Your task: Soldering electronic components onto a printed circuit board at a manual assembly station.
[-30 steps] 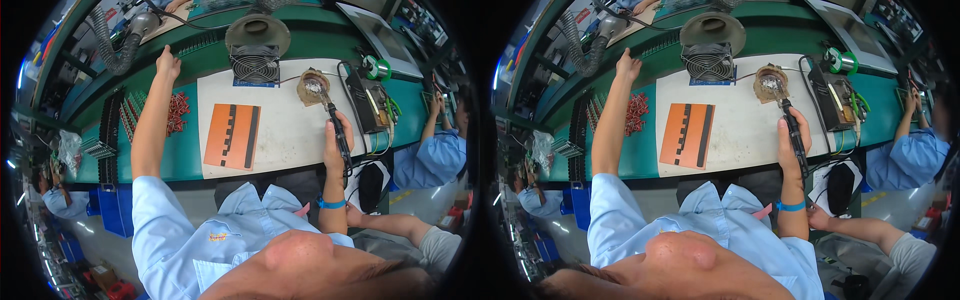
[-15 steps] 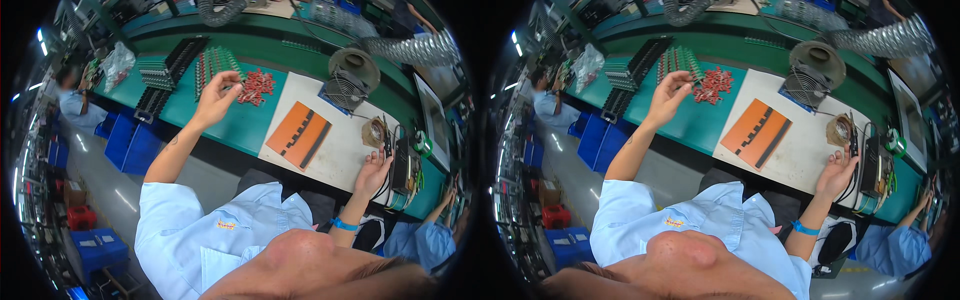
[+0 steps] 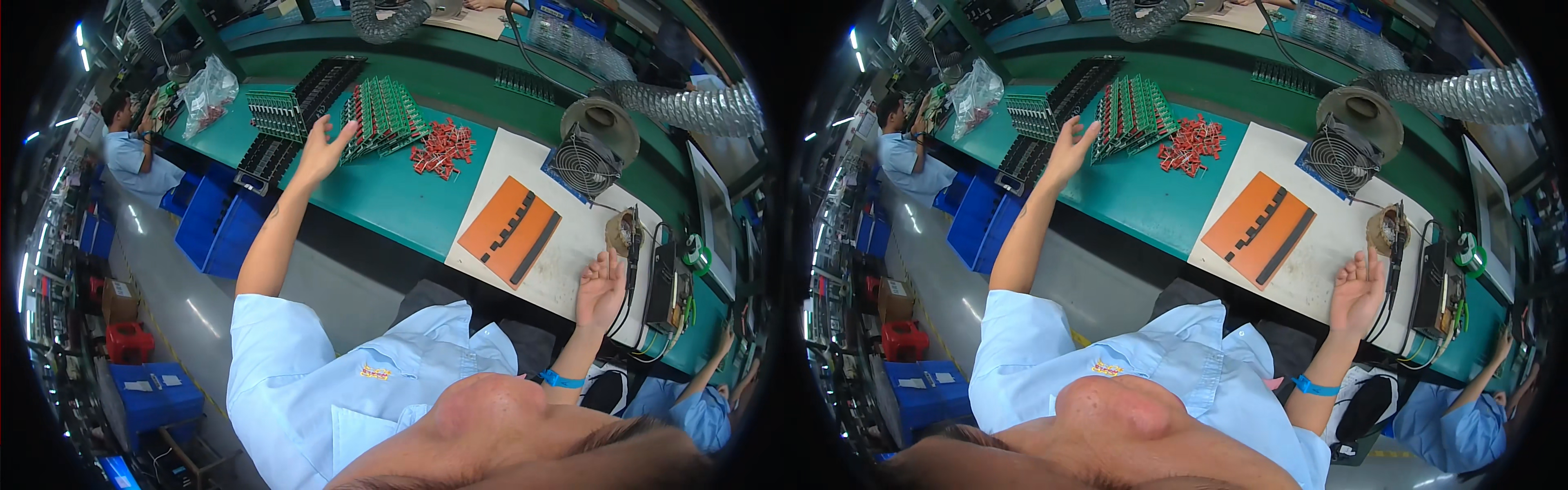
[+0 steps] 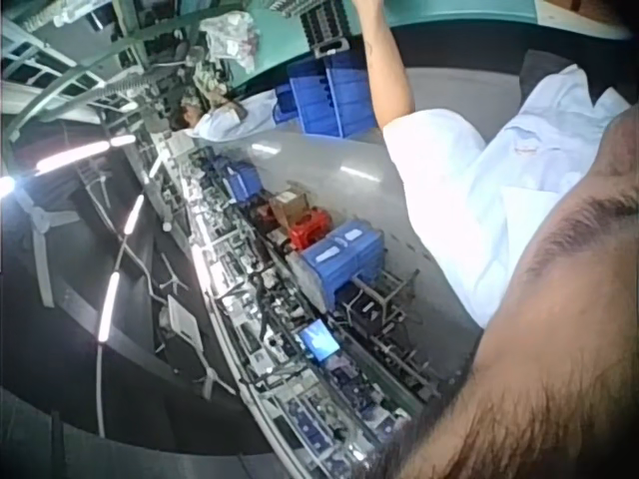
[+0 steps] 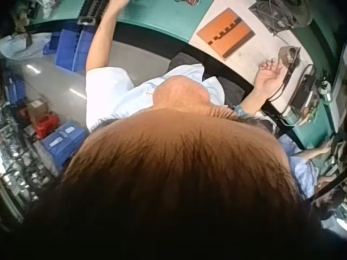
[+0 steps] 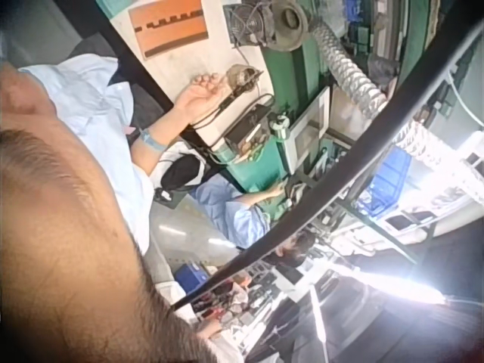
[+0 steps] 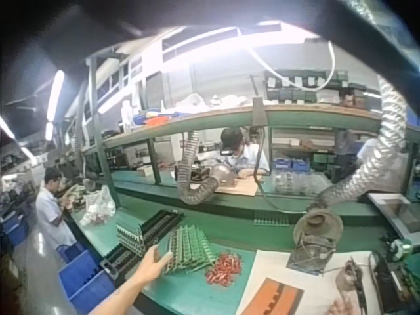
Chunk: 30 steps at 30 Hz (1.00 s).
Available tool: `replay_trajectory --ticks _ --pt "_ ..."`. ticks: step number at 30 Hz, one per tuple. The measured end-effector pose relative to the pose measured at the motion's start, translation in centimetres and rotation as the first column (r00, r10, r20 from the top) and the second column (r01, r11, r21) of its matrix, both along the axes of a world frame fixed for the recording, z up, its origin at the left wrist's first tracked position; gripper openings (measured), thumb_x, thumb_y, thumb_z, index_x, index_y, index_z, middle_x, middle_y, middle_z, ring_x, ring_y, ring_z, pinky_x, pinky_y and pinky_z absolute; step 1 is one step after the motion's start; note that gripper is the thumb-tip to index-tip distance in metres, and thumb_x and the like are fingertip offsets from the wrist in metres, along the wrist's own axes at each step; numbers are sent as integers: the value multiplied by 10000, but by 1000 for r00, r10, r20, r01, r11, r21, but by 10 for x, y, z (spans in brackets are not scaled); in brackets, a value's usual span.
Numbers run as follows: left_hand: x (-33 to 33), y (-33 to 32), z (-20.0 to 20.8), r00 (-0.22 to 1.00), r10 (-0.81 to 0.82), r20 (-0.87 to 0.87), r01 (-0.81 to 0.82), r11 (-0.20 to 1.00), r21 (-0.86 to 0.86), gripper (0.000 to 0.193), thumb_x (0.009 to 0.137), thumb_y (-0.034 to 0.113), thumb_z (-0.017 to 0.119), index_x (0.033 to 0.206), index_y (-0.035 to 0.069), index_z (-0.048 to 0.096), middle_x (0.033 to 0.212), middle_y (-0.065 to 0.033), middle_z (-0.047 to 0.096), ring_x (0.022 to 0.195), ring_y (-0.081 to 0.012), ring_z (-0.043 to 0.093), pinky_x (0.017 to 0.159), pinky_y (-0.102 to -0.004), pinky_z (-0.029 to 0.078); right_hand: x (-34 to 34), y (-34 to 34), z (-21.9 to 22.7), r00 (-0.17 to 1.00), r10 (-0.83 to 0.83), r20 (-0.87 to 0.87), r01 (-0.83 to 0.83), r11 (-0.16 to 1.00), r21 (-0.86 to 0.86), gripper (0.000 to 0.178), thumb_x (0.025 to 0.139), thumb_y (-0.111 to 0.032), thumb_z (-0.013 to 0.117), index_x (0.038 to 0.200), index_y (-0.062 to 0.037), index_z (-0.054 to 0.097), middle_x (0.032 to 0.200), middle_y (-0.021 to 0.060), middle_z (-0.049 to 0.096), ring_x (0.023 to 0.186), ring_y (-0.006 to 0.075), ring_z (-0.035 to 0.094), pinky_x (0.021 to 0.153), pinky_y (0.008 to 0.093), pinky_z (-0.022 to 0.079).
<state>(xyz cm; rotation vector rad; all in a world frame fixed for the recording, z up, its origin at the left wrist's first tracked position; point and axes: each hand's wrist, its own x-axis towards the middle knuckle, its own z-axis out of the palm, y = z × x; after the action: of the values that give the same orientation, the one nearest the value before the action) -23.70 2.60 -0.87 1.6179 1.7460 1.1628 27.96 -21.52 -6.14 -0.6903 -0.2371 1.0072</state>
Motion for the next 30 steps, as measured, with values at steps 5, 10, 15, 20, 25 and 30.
replay_trajectory --ticks 5,10,15,20,25,30 --pt "22 29 22 992 81 94 -56 970 -238 1177 841 654 809 1547 -137 300 1486 -346 501 1333 -404 590 1134 -520 456 -22 -2 -7 902 33 431 -11 999 -51 331 1104 -165 566 1391 0 562 1118 106 664 855 140 589 744 270 491" --pt "18 52 33 988 49 144 14 913 -407 1269 778 695 838 1553 -136 272 1542 -370 417 1420 -469 481 1150 -626 386 -23 -2 -8 846 28 533 6 998 -61 308 1097 -111 570 1382 5 567 1097 94 663 839 125 580 747 249 480" --pt "32 60 37 983 134 127 -61 883 -465 1224 769 573 904 1517 -152 261 1465 -365 510 1272 -436 632 1069 -600 506 -19 -6 -15 834 54 550 -29 998 -54 313 1108 -120 550 1395 4 557 1125 88 646 863 115 571 773 245 477" --pt "33 65 42 933 114 340 89 846 -527 751 856 374 886 1340 -113 582 1240 -266 708 1088 -368 733 911 -508 614 -17 -4 -17 832 62 551 -45 998 -44 311 1111 -127 547 1395 0 557 1134 85 638 872 111 567 778 243 473" --pt "31 76 34 895 116 431 161 816 -555 413 917 220 832 1200 -55 713 1063 -161 797 855 -277 796 766 -392 677 -21 -2 -16 832 58 551 -42 998 -42 308 1110 -128 549 1391 -2 561 1132 83 636 871 110 565 774 240 468" --pt "27 80 32 837 120 534 244 792 -560 338 925 174 815 1185 -27 736 1050 -140 808 843 -262 805 755 -373 687 -22 -2 -14 842 44 537 -29 999 -38 299 1102 -115 562 1376 7 570 1115 90 653 849 114 571 753 240 472"
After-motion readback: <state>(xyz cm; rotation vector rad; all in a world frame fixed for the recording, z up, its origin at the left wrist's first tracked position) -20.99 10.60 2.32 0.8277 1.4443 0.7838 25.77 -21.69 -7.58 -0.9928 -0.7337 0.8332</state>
